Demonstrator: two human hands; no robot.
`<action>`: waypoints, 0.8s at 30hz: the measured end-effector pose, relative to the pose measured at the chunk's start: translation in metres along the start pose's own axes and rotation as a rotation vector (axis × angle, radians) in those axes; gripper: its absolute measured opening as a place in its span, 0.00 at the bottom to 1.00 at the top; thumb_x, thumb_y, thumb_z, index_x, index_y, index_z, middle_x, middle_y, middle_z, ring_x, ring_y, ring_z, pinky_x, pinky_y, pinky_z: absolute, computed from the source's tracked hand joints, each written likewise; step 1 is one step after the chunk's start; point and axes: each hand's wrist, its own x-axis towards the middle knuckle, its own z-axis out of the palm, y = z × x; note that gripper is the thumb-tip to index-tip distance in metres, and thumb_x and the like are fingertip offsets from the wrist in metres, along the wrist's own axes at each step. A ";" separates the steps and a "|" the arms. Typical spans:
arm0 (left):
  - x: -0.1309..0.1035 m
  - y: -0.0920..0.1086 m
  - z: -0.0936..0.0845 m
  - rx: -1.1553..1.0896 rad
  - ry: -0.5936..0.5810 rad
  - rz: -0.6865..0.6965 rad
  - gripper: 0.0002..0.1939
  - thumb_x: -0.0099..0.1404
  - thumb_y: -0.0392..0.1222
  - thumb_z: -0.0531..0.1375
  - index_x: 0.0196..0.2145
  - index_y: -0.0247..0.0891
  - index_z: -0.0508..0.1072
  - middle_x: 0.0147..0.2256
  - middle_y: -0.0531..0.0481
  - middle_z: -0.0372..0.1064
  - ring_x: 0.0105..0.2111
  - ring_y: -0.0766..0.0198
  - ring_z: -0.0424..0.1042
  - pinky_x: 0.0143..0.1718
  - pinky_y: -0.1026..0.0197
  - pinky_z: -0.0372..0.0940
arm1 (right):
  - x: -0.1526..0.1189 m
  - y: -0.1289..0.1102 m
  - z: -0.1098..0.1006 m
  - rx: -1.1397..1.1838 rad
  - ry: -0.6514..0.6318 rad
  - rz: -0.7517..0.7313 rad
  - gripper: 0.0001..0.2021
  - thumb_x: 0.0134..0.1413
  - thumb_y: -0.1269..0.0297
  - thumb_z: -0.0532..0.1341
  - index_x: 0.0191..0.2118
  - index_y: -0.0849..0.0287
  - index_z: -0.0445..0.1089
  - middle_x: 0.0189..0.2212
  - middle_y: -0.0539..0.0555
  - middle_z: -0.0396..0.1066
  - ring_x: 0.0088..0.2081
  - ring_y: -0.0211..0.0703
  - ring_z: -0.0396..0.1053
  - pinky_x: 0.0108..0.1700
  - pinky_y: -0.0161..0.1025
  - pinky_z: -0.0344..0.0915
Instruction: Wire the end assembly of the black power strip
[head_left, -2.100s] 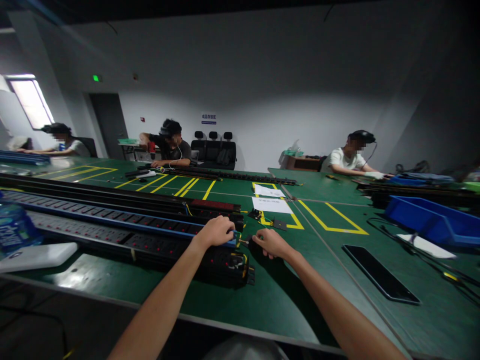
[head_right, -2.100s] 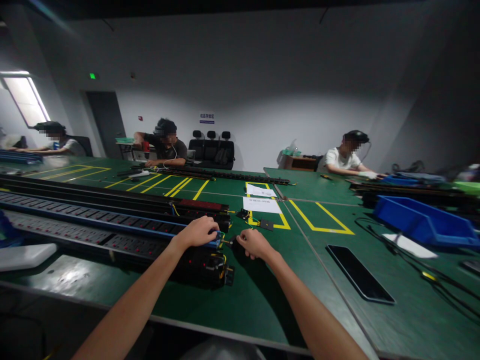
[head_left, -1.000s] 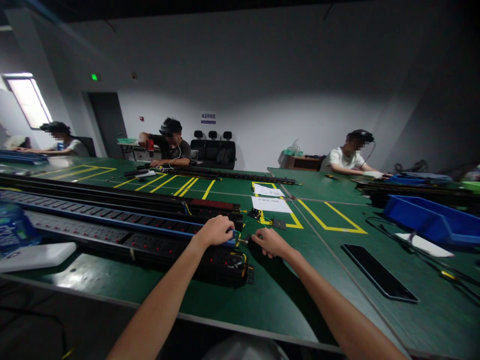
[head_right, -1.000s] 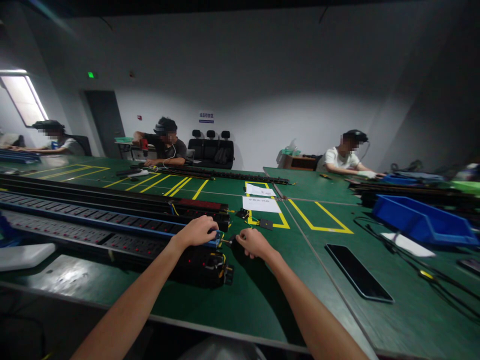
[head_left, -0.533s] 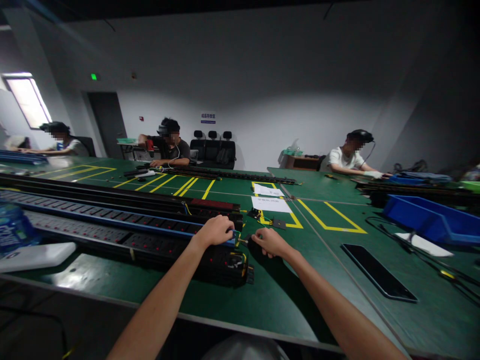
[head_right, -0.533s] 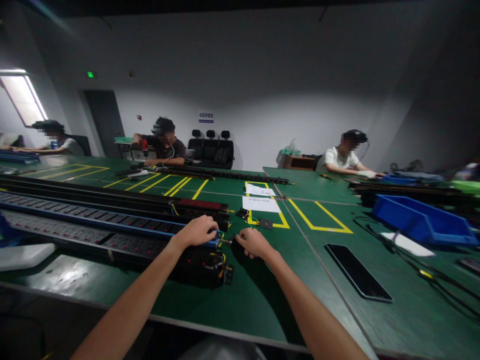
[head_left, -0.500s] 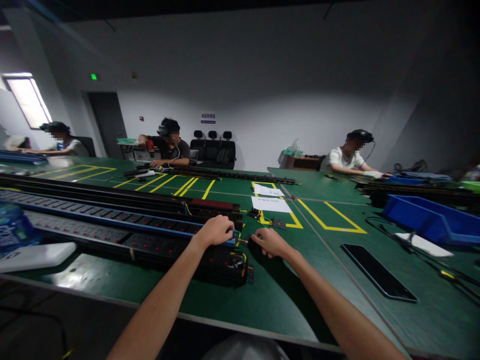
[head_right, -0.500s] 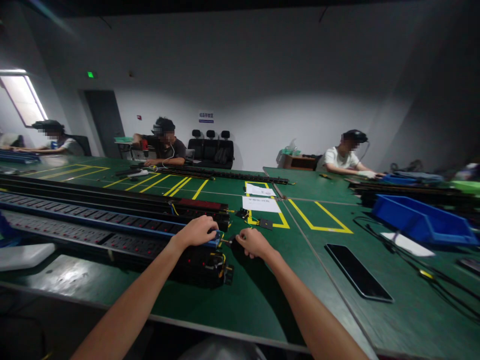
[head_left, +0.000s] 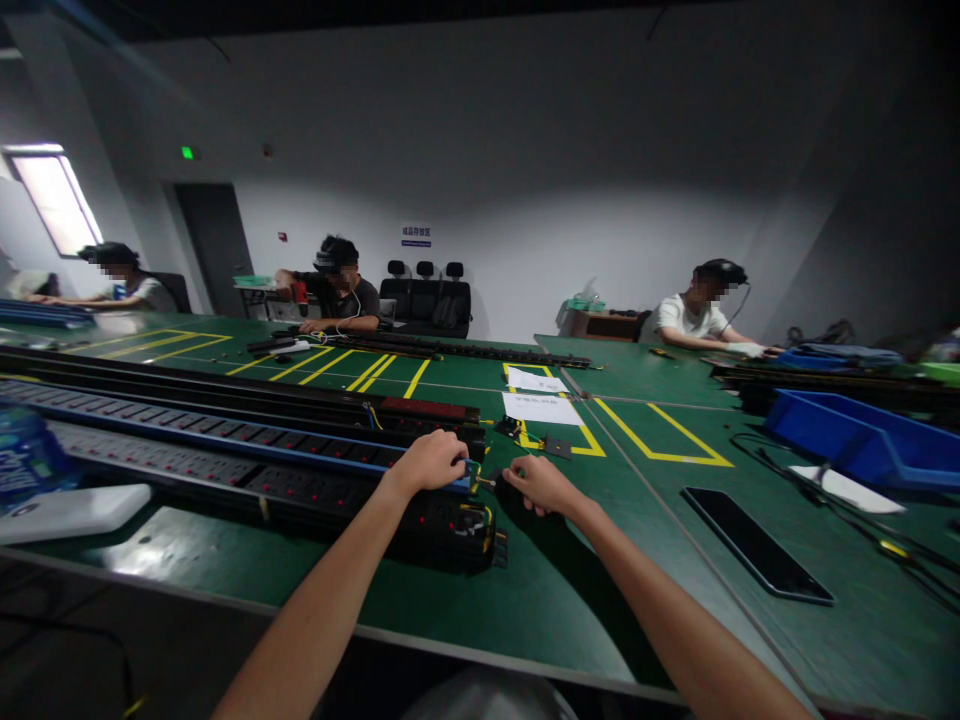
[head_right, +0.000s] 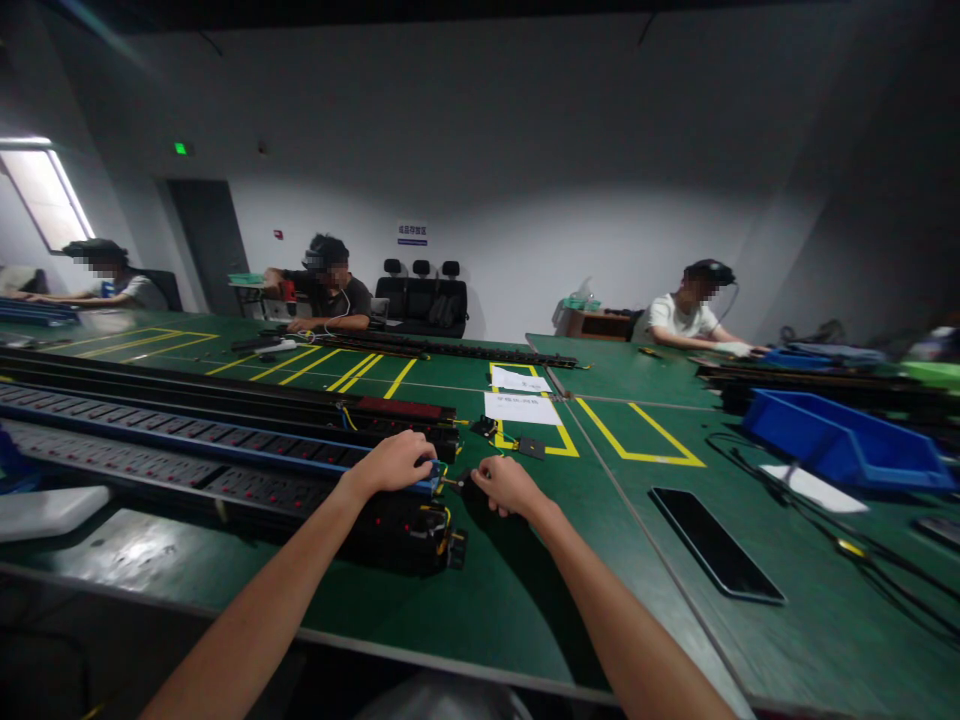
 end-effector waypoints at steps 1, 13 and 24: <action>0.000 0.000 0.000 0.001 0.000 0.000 0.12 0.64 0.40 0.56 0.40 0.40 0.79 0.39 0.45 0.74 0.43 0.55 0.72 0.46 0.58 0.67 | 0.000 0.000 0.000 0.001 0.000 -0.001 0.16 0.67 0.57 0.51 0.31 0.60 0.66 0.16 0.49 0.70 0.13 0.33 0.65 0.16 0.26 0.57; 0.000 -0.001 0.001 0.007 -0.002 0.004 0.12 0.64 0.40 0.56 0.40 0.40 0.79 0.39 0.45 0.74 0.43 0.56 0.72 0.46 0.58 0.67 | 0.001 0.001 0.001 -0.005 0.003 -0.013 0.16 0.67 0.58 0.51 0.31 0.61 0.67 0.16 0.50 0.70 0.13 0.33 0.66 0.17 0.26 0.58; 0.000 -0.001 0.000 0.001 0.004 0.003 0.12 0.64 0.39 0.56 0.40 0.40 0.79 0.39 0.45 0.74 0.43 0.56 0.72 0.46 0.58 0.67 | 0.000 0.001 0.000 0.001 0.003 -0.014 0.16 0.67 0.57 0.51 0.31 0.61 0.67 0.16 0.50 0.70 0.13 0.33 0.65 0.17 0.27 0.57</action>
